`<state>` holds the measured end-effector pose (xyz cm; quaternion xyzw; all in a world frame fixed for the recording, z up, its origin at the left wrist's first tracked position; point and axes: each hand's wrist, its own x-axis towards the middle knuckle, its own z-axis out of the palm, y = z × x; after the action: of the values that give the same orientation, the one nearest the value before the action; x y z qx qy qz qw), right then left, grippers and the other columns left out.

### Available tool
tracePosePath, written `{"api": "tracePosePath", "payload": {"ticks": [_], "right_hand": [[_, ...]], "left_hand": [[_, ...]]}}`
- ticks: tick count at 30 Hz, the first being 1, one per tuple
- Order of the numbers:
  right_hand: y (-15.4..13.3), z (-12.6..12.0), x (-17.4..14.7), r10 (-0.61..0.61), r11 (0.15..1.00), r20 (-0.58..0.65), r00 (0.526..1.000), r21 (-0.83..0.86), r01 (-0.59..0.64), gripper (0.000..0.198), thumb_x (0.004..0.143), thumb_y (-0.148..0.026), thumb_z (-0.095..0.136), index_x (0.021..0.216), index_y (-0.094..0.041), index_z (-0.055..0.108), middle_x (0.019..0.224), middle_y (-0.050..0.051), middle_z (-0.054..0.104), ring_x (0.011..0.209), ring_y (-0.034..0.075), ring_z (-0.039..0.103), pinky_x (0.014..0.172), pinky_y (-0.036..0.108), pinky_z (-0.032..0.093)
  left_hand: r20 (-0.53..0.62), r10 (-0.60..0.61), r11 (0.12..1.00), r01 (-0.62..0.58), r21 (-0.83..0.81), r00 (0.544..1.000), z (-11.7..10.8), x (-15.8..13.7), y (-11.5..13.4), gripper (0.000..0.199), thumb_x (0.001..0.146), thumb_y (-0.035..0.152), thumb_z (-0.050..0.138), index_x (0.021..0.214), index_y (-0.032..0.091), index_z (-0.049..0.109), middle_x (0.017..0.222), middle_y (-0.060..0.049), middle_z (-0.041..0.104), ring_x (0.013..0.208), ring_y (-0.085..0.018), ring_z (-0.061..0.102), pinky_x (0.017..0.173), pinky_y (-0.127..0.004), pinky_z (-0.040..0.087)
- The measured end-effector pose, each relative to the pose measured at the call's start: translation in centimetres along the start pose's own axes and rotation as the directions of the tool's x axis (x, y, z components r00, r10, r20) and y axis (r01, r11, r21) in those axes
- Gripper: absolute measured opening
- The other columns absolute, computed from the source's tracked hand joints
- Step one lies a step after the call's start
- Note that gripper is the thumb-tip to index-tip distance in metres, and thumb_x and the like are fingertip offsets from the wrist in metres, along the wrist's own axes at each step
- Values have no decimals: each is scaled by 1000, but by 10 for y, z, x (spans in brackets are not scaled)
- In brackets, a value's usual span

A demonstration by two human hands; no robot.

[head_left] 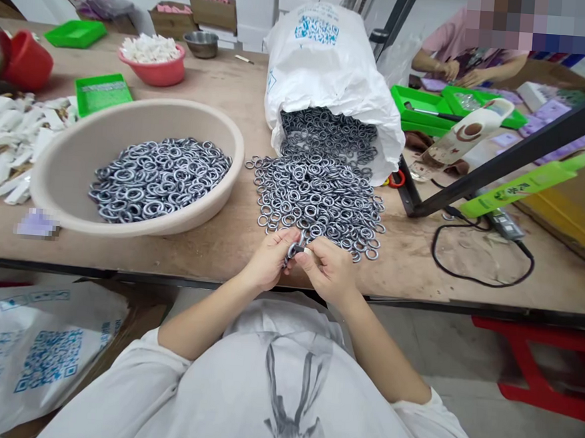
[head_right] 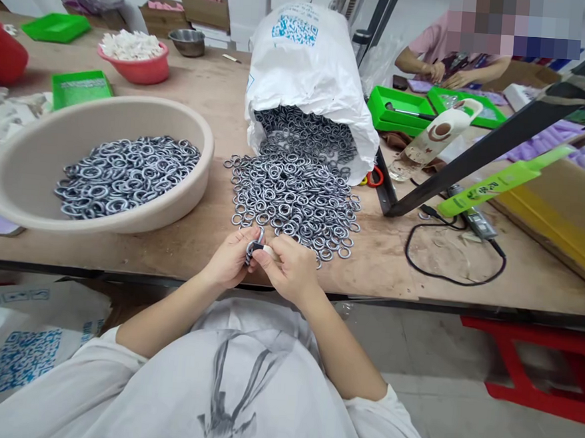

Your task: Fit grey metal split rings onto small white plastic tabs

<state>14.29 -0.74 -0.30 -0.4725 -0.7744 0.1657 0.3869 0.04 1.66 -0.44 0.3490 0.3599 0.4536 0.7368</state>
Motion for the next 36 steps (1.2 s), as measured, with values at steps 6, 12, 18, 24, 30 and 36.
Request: {"api": "tracePosePath", "payload": {"ticks": [6,12,18,24,30,36], "right_hand": [[22,-1,11,243,964,-143,959,143,-223,44,96,-50,47,63,-21,47,58,-3,43,56,12,40,56,28,30],[7,0,11,325,911,-86,942,296,-287,37,86,-54,61,72,-21,56,64,-2,52,60,13,45,57,27,35],[-4,13,7,341,891,-30,939,330,-313,29,84,-45,66,70,-19,61,66,-1,57,63,13,48,61,27,38],[4,17,6,459,754,-106,882,572,-324,28,80,-48,70,80,-20,66,69,-1,60,61,13,49,61,27,41],[4,28,4,402,765,-268,875,623,-161,26,76,-45,76,74,-22,66,72,0,60,71,16,54,70,31,46],[3,29,3,351,785,-217,911,598,-161,28,80,-48,71,71,-22,67,78,4,64,78,19,59,76,36,50]], "left_hand": [[102,-71,997,71,4,992,1,-4,-3,47,70,58,72,67,17,50,55,6,47,38,-4,37,32,-16,26],[-109,115,980,-95,174,987,-8,-1,-10,44,74,59,69,69,17,56,55,6,46,41,-4,36,36,-18,27],[-180,219,955,-173,241,959,-12,3,-12,44,75,60,67,74,16,65,52,6,46,42,-6,39,38,-19,30],[-256,102,994,-91,55,961,-12,0,-13,45,76,54,70,103,19,67,59,7,50,41,-4,39,36,-18,27],[-98,220,968,-204,147,971,-7,-5,-20,47,75,57,70,99,17,68,58,6,51,44,-5,40,39,-18,33],[-70,176,983,-172,60,982,-6,-2,-15,39,77,49,72,102,20,68,78,2,63,47,-4,43,36,-17,33]]}}
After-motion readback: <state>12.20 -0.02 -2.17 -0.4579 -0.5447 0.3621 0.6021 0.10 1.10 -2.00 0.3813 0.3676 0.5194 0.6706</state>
